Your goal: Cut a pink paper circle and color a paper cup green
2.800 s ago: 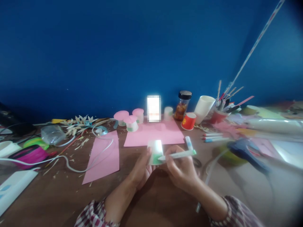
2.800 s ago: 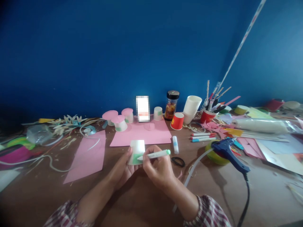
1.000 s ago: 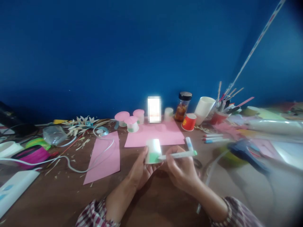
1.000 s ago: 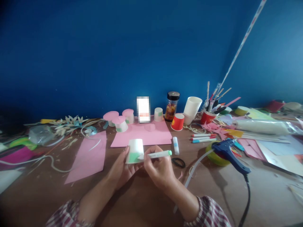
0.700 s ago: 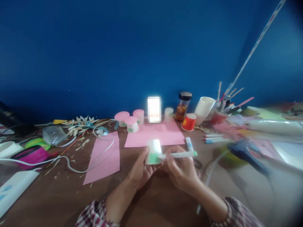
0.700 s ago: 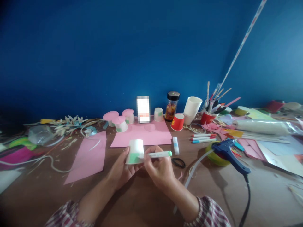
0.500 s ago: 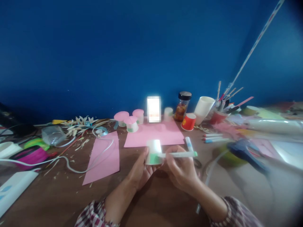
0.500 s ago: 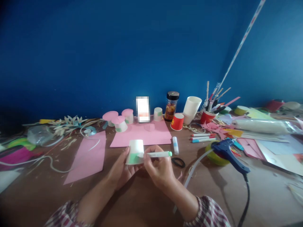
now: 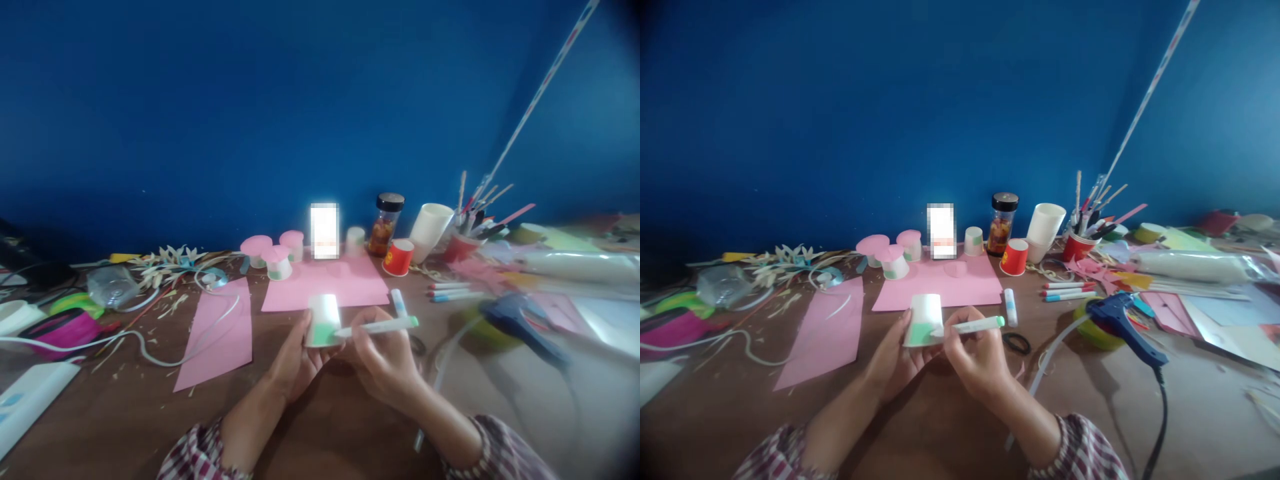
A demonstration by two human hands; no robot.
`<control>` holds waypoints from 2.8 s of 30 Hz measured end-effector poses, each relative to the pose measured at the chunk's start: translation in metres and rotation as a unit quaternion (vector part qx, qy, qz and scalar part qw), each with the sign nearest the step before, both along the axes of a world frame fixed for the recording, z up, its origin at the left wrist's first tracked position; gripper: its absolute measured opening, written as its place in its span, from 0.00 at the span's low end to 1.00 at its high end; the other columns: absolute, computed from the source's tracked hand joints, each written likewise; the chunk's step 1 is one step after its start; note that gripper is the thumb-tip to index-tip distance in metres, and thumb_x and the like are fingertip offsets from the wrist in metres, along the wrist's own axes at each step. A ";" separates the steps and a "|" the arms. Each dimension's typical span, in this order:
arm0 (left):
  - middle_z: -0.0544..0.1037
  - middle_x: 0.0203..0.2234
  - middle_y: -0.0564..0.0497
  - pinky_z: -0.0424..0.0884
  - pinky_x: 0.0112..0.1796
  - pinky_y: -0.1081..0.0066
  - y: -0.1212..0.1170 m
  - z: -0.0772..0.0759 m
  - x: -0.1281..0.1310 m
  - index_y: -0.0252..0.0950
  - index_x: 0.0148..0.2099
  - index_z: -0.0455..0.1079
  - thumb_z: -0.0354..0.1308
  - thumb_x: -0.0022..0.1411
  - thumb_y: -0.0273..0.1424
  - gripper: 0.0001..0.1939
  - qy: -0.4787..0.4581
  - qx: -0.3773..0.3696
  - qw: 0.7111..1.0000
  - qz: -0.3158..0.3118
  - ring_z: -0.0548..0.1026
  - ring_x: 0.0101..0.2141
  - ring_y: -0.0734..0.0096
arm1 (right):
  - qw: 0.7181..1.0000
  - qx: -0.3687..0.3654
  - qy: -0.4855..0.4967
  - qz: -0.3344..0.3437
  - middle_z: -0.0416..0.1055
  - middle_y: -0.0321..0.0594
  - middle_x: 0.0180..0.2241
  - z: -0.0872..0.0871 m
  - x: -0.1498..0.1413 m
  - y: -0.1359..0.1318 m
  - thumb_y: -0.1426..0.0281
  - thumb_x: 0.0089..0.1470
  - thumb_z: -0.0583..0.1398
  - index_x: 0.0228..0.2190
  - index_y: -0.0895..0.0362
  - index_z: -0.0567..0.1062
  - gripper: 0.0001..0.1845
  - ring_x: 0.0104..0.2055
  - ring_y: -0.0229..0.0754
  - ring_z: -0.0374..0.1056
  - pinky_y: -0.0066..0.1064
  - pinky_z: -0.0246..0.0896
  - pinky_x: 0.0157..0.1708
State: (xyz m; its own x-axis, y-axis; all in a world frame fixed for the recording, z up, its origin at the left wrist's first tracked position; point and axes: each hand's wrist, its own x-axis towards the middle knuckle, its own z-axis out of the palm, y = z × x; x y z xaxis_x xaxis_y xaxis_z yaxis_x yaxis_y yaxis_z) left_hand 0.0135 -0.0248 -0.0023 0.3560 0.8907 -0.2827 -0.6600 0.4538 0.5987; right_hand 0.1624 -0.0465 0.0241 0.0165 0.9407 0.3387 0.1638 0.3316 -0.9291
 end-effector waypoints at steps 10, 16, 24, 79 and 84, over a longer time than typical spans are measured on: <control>0.79 0.36 0.42 0.71 0.44 0.62 0.000 0.001 0.000 0.30 0.44 0.71 0.51 0.63 0.42 0.20 0.019 -0.008 1.000 -0.001 0.76 0.39 0.60 | 0.999 0.011 0.006 -0.031 0.67 0.34 0.22 0.007 -0.001 -0.001 0.72 0.53 0.57 0.25 0.57 0.68 0.05 0.23 0.35 0.62 0.24 0.59 0.21; 0.79 0.37 0.41 0.70 0.45 0.60 0.000 0.000 -0.001 0.29 0.46 0.71 0.51 0.63 0.42 0.21 0.025 0.004 1.000 -0.008 0.76 0.39 0.59 | 0.999 0.025 0.000 -0.031 0.66 0.34 0.23 -0.001 -0.002 0.000 0.72 0.54 0.57 0.27 0.56 0.68 0.04 0.22 0.34 0.63 0.23 0.59 0.20; 0.79 0.35 0.42 0.71 0.44 0.61 -0.001 0.001 0.000 0.29 0.45 0.71 0.50 0.64 0.42 0.20 0.029 0.002 1.000 -0.006 0.76 0.38 0.60 | 0.999 0.018 0.006 -0.027 0.66 0.33 0.23 -0.002 -0.001 0.000 0.72 0.54 0.57 0.27 0.56 0.68 0.05 0.22 0.34 0.62 0.23 0.58 0.20; 0.77 0.33 0.45 0.71 0.39 0.66 0.001 0.001 -0.001 0.30 0.44 0.71 0.51 0.63 0.42 0.19 0.011 0.009 1.000 -0.003 0.74 0.35 0.65 | 0.999 -0.030 0.008 0.011 0.66 0.34 0.21 0.008 -0.003 -0.003 0.73 0.48 0.58 0.23 0.58 0.69 0.04 0.23 0.35 0.61 0.25 0.56 0.21; 0.77 0.33 0.43 0.71 0.41 0.62 0.001 0.002 -0.004 0.30 0.44 0.72 0.50 0.63 0.43 0.21 0.028 -0.002 1.000 0.002 0.76 0.36 0.61 | 0.991 -0.063 0.116 -0.010 0.61 0.30 0.18 0.009 -0.003 0.000 0.66 0.53 0.59 0.24 0.56 0.66 0.10 0.20 0.33 0.58 0.24 0.57 0.21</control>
